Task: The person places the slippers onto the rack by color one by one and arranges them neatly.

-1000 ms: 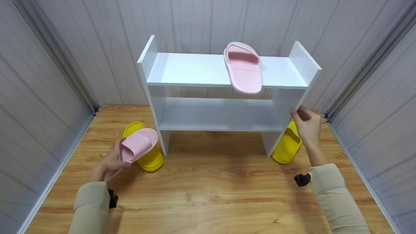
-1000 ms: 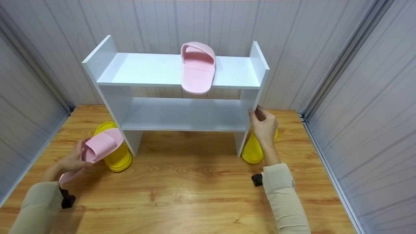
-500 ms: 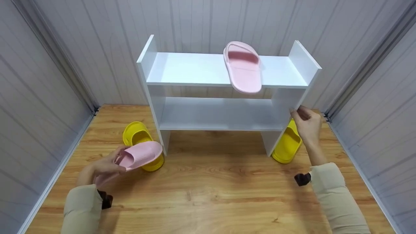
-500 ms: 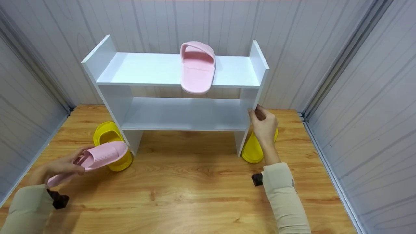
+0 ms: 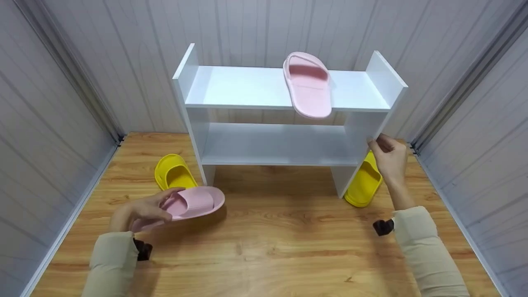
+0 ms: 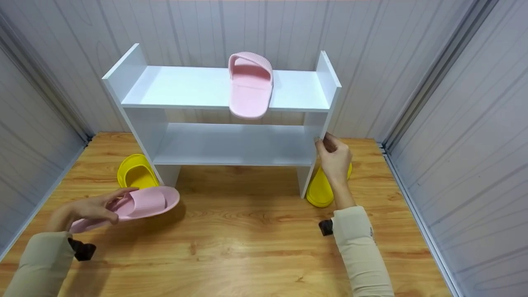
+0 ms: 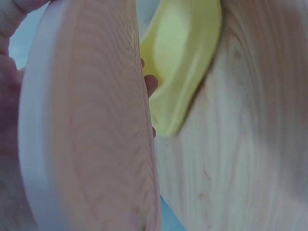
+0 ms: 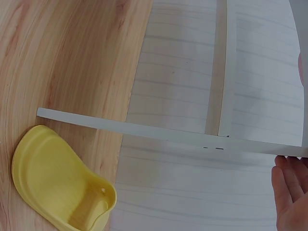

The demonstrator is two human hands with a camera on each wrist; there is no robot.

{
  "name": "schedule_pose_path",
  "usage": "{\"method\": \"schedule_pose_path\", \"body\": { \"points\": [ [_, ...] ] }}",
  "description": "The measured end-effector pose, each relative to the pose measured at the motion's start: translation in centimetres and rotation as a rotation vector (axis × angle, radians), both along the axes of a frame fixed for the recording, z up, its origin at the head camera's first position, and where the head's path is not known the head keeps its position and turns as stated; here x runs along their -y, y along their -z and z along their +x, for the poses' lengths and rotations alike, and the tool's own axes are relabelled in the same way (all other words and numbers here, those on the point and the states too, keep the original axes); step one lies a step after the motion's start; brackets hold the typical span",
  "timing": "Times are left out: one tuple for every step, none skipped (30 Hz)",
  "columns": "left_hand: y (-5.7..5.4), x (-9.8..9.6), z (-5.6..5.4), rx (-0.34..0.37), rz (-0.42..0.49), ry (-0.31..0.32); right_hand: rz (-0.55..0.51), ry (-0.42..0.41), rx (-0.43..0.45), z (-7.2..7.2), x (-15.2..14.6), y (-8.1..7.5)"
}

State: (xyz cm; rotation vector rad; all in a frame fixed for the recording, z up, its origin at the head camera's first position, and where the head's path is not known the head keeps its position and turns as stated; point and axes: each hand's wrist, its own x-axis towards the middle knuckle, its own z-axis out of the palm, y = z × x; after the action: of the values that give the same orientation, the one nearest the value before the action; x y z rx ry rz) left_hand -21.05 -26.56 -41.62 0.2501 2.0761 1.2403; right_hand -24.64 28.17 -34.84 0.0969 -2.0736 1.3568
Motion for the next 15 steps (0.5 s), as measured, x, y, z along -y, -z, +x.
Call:
{"method": "schedule_pose_path", "body": {
  "points": [
    [-0.1,-0.3,-0.1,-0.006,0.002,0.008,-0.002,0.0,0.0,0.0,0.0,0.0],
    [-0.3,-0.6,-0.1,-0.001,0.006,0.004,-0.002,0.001,-0.001,0.0,0.0,0.0],
    [-0.4,-0.9,-0.1,-0.009,0.009,0.011,-0.002,0.002,-0.004,0.0,0.0,0.0],
    [-0.5,-1.2,-0.1,-0.007,0.014,0.01,-0.002,0.002,-0.007,0.0,0.0,0.0],
    [-0.6,-1.5,-0.1,-0.013,0.021,0.016,0.001,0.004,-0.007,0.0,0.1,0.0],
    [-0.7,-1.7,-0.1,-0.021,0.021,0.026,0.003,0.006,-0.004,0.0,0.1,0.0],
    [-0.8,-2.0,-0.1,-0.049,0.013,0.05,0.004,0.007,-0.002,0.0,0.1,0.0],
    [-0.9,-2.3,-0.1,-0.078,0.005,0.069,0.005,0.006,0.002,0.0,0.1,0.0],
    [-0.9,-2.6,-0.2,-0.125,-0.013,0.1,0.005,0.005,0.007,0.0,0.1,0.0],
    [-1.0,-2.9,-0.2,-0.156,-0.026,0.122,0.007,0.006,0.011,0.0,0.1,0.0],
    [-1.0,-3.1,-0.2,-0.2,-0.042,0.151,0.008,0.008,0.016,0.0,0.1,0.0],
    [-1.1,-3.4,-0.2,-0.222,-0.054,0.164,0.008,0.009,0.022,0.0,0.1,0.0],
    [-1.2,-3.7,-0.3,-0.253,-0.061,0.182,0.003,0.007,0.023,-0.2,-0.1,0.2],
    [-1.3,-4.0,-0.3,-0.269,-0.064,0.188,-0.001,0.007,0.025,-0.4,-0.4,0.5],
    [-1.5,-4.3,-0.3,-0.296,-0.062,0.205,-0.003,0.009,0.024,-0.7,-0.6,0.8]
  ]
}}
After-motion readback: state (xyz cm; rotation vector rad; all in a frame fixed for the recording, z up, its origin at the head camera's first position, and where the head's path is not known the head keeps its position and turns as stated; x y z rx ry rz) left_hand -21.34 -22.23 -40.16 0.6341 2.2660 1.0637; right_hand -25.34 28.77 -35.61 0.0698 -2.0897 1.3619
